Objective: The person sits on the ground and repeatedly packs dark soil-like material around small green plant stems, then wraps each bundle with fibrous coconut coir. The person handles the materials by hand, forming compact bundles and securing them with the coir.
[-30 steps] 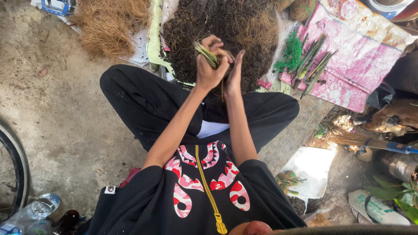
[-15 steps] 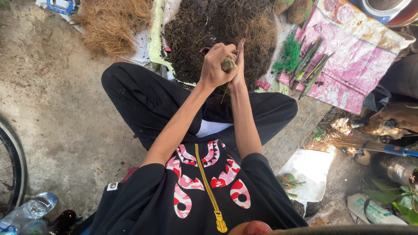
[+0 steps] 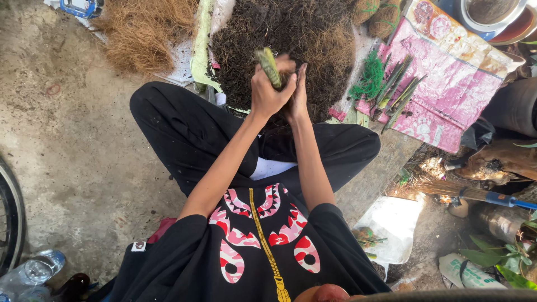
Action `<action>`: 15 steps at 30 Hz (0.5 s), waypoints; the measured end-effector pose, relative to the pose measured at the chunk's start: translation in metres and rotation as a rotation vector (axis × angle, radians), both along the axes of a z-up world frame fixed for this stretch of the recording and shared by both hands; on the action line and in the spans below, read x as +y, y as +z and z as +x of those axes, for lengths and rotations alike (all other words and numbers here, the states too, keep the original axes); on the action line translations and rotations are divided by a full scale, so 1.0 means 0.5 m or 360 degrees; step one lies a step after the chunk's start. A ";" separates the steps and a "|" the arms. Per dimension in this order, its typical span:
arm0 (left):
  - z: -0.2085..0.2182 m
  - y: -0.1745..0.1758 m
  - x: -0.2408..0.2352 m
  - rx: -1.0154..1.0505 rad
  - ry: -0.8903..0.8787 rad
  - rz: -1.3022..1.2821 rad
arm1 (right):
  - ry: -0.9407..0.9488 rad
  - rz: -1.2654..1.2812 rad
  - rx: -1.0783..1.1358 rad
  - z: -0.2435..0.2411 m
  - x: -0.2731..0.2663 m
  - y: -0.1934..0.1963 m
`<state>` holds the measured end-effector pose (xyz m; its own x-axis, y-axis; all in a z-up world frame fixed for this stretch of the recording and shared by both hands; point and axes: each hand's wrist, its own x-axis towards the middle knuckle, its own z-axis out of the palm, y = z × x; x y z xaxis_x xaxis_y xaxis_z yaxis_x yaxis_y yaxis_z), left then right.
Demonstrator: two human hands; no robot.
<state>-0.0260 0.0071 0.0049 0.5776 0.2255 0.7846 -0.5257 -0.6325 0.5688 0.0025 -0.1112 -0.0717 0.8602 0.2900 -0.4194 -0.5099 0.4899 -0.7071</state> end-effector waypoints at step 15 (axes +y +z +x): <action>0.029 -0.071 0.100 0.0970 -0.0669 0.0077 | 0.0092 -0.0172 -0.0022 0.010 -0.017 -0.023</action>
<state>-0.0116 0.0571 -0.0307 0.9438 -0.1371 0.3007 -0.3288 -0.4793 0.8137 0.0076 -0.1196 -0.0832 0.8494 0.2931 -0.4389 -0.5248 0.3805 -0.7615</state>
